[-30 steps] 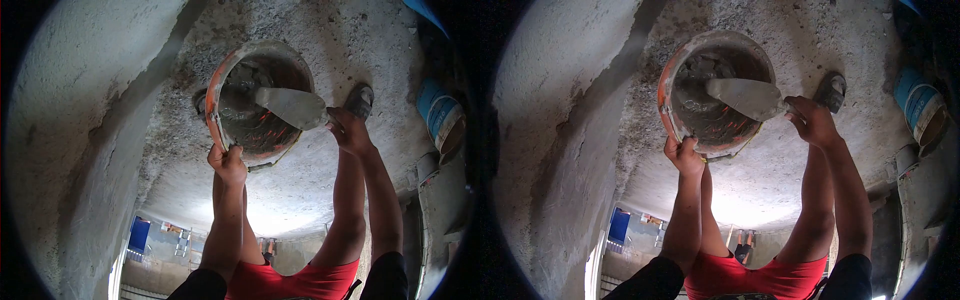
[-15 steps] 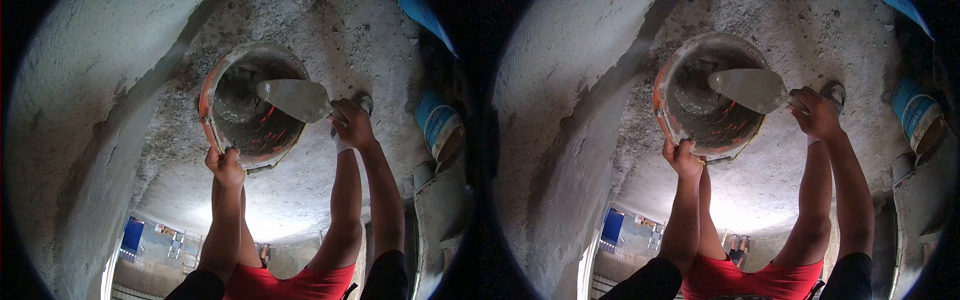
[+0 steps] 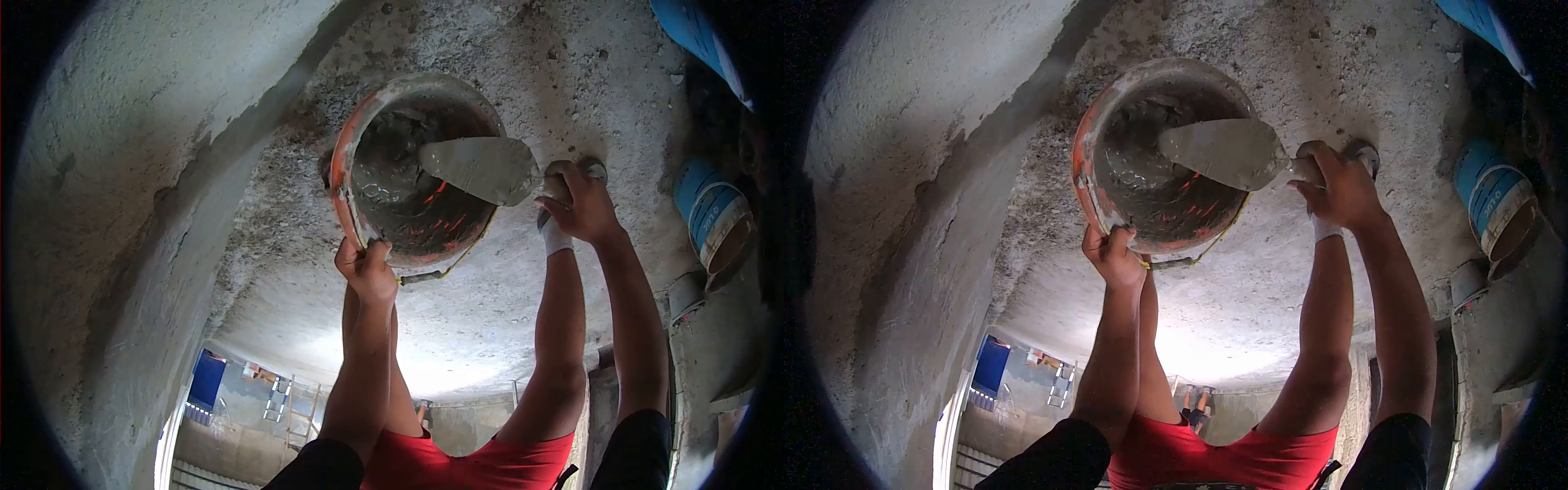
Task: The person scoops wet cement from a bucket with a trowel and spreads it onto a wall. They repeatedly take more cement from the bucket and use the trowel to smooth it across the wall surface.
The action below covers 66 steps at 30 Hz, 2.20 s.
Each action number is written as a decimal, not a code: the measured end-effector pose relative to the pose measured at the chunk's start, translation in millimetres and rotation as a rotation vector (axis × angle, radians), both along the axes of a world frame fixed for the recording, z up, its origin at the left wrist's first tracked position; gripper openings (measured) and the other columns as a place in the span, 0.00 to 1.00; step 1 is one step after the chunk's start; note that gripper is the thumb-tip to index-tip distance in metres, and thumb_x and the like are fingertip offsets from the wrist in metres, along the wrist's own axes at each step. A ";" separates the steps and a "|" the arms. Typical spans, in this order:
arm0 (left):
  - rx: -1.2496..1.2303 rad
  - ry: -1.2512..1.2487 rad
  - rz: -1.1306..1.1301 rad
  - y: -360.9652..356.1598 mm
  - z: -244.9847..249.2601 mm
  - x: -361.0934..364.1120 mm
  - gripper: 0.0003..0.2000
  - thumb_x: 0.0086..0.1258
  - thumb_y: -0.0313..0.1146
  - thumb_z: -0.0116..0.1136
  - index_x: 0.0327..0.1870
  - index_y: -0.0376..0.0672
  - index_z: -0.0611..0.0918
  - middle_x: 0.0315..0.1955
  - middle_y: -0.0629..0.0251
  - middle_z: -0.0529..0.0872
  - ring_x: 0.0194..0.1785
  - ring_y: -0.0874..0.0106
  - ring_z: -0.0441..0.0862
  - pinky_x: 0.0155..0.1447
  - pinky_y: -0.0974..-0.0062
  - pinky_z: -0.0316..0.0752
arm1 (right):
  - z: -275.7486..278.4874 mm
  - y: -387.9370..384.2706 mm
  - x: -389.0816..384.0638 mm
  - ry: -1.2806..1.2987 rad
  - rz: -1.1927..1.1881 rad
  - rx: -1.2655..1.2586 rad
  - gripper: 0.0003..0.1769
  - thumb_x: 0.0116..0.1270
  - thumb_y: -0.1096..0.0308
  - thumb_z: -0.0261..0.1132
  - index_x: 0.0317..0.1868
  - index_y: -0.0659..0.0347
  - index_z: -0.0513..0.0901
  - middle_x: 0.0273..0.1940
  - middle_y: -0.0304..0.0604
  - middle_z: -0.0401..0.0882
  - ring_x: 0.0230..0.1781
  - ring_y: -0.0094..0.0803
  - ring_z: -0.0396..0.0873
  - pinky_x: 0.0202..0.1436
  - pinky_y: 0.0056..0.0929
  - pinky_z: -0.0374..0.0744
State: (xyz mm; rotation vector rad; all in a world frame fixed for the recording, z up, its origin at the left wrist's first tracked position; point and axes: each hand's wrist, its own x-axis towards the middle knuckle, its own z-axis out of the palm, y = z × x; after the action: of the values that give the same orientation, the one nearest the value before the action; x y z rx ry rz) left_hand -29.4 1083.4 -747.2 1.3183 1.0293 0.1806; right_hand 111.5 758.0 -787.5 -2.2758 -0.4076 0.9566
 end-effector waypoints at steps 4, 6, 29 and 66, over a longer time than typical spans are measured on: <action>-0.009 0.026 -0.010 3.2 -2.8 -6.3 0.18 0.56 0.16 0.55 0.49 0.31 0.84 0.45 0.67 0.87 0.46 0.77 0.81 0.55 0.78 0.71 | -0.7 7.2 8.4 -0.134 0.008 -0.011 0.25 0.62 0.62 0.76 0.57 0.57 0.78 0.50 0.49 0.85 0.46 0.51 0.86 0.47 0.44 0.85; -0.006 0.032 -0.023 4.9 -2.4 -4.3 0.18 0.56 0.16 0.55 0.50 0.31 0.85 0.45 0.67 0.87 0.46 0.77 0.81 0.56 0.78 0.71 | -0.5 10.9 28.4 -0.198 0.063 -0.027 0.24 0.63 0.64 0.75 0.57 0.57 0.78 0.50 0.49 0.85 0.47 0.52 0.85 0.49 0.45 0.84; -0.047 0.221 0.118 -14.5 -0.4 17.2 0.15 0.56 0.18 0.57 0.46 0.29 0.85 0.41 0.65 0.88 0.45 0.74 0.84 0.53 0.77 0.75 | -120.1 71.6 256.6 -0.434 0.261 -0.045 0.23 0.73 0.58 0.68 0.63 0.58 0.79 0.52 0.52 0.85 0.53 0.50 0.85 0.57 0.45 0.82; -0.096 0.429 0.137 13.9 -14.0 -39.6 0.12 0.61 0.14 0.58 0.43 0.37 0.84 0.37 0.69 0.86 0.38 0.78 0.82 0.41 0.78 0.75 | -54.4 286.6 37.1 0.892 -1.412 1.121 0.18 0.82 0.48 0.54 0.47 0.56 0.69 0.34 0.44 0.79 0.22 0.32 0.77 0.25 0.33 0.78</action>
State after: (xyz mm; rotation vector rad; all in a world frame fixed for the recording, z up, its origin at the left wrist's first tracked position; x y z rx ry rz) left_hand -69.1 1097.3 -761.2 1.2256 1.4743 -0.0530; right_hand 148.6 1044.6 -841.9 -0.5695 0.7922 0.5452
